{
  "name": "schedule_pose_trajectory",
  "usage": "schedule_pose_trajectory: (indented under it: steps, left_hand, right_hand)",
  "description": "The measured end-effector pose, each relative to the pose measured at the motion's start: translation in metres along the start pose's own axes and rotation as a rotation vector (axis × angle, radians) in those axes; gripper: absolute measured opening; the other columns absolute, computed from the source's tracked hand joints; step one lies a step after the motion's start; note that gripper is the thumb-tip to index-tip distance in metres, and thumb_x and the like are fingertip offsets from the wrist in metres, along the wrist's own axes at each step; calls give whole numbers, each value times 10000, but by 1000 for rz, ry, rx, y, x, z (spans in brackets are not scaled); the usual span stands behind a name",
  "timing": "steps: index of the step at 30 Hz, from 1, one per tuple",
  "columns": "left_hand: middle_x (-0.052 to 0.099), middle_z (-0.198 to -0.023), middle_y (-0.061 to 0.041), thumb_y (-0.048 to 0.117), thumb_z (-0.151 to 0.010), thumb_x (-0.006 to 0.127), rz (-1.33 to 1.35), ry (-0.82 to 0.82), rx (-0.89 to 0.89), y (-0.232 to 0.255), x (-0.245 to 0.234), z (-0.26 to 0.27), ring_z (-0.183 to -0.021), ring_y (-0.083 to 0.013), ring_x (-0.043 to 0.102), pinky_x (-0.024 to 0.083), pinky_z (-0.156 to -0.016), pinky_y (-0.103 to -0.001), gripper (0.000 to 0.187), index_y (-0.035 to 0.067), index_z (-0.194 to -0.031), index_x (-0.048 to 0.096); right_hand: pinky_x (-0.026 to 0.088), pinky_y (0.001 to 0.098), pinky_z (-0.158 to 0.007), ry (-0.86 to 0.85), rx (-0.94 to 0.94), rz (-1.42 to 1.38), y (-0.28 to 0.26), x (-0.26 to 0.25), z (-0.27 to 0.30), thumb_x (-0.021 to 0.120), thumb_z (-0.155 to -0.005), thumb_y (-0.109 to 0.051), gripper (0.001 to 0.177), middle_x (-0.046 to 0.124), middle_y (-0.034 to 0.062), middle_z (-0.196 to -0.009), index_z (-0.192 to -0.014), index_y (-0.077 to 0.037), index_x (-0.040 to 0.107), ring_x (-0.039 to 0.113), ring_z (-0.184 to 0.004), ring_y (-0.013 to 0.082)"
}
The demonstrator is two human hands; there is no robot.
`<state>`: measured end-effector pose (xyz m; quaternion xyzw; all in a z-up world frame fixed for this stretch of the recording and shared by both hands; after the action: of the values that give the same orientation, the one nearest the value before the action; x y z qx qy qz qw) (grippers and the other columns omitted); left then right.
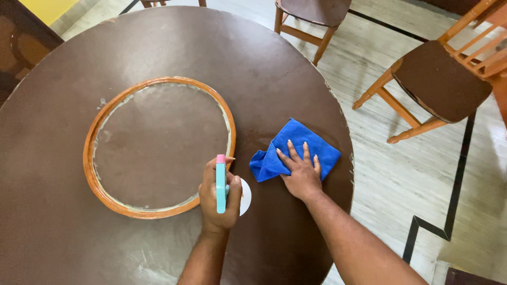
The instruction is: The person sprays a cleaning solution onto a blue cloth and wipes the seat of a wooden chair. They then move to a round table and wipe its surface with the same cloth.
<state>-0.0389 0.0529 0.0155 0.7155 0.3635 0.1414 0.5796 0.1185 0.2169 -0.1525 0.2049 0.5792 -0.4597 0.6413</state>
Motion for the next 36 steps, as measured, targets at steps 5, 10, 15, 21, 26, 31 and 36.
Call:
schedule_pose_trajectory:
  steps: [5, 10, 15, 21, 26, 31, 36]
  left_hand:
    - [572, -708, -16, 4, -909, 600, 11, 23, 106, 1, 0, 2, -642, -117, 581, 522, -744, -295, 373, 6, -1281, 578]
    - [576, -710, -19, 17, -895, 628, 7, 41, 44, -3, -1, 3, -640, -125, 593, 524, -680, -284, 384, 21, -1276, 584]
    - [580, -698, -10, 31, -899, 625, 48, 34, 42, 0, -1, 3, -626, -119, 622, 544, -689, -282, 409, 25, -1304, 568]
    - [645, -821, -28, 16, -928, 606, 115, 24, 123, 0, 0, 4, -708, -140, 639, 560, -741, -297, 423, 12, -1343, 525]
    - [616, -732, -42, 22, -906, 635, 65, 13, 58, -7, -1, 4, -632, -131, 608, 535, -645, -296, 403, 8, -1299, 546]
    - [692, -873, -92, 24, -934, 609, 140, -11, 75, -4, 0, 2, -710, -146, 674, 562, -679, -303, 380, -4, -1305, 531]
    - [679, -949, -104, 15, -939, 610, 100, -17, 133, -1, -1, 2, -773, -139, 679, 561, -712, -300, 375, -15, -1301, 515]
  right_hand:
    - [108, 604, -1225, 5, -57, -32, -25, 0, -8, 694, -884, -397, 691, 181, -70, -1697, -1509, -471, 411, 89, -1570, 322]
    - [103, 606, -1225, -5, -52, -18, -48, 1, -9, 704, -882, -391, 706, 175, -73, -1700, -1516, -464, 403, 82, -1572, 326]
    - [87, 601, -1231, -31, -64, -44, -69, 4, -9, 705, -866, -399, 715, 168, -73, -1699, -1512, -474, 408, 63, -1576, 311]
    - [85, 599, -1224, -45, -154, -19, -88, 14, -9, 633, -898, -417, 652, 163, -71, -1701, -1516, -429, 424, 49, -1569, 315]
    - [93, 606, -1208, -39, -321, 41, -98, 18, 8, 522, -987, -327, 515, 174, -78, -1718, -1501, -342, 487, 64, -1577, 296]
    - [93, 535, -1251, -170, -353, 66, -87, 16, 17, 583, -909, -336, 527, 180, -104, -1693, -1435, -325, 550, 78, -1579, 219]
    - [122, 514, -1242, -91, -388, -42, -71, 5, 25, 660, -904, -343, 505, 265, -127, -1657, -1402, -301, 589, 126, -1563, 194]
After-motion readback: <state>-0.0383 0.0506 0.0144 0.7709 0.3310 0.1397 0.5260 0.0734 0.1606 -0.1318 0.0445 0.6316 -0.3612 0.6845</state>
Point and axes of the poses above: each hand's wrist, its own z-axis away from the middle knuckle, its own x-axis out of the palm, y = z × x, the point moved 7 cm from there along -z, towards the middle knuckle
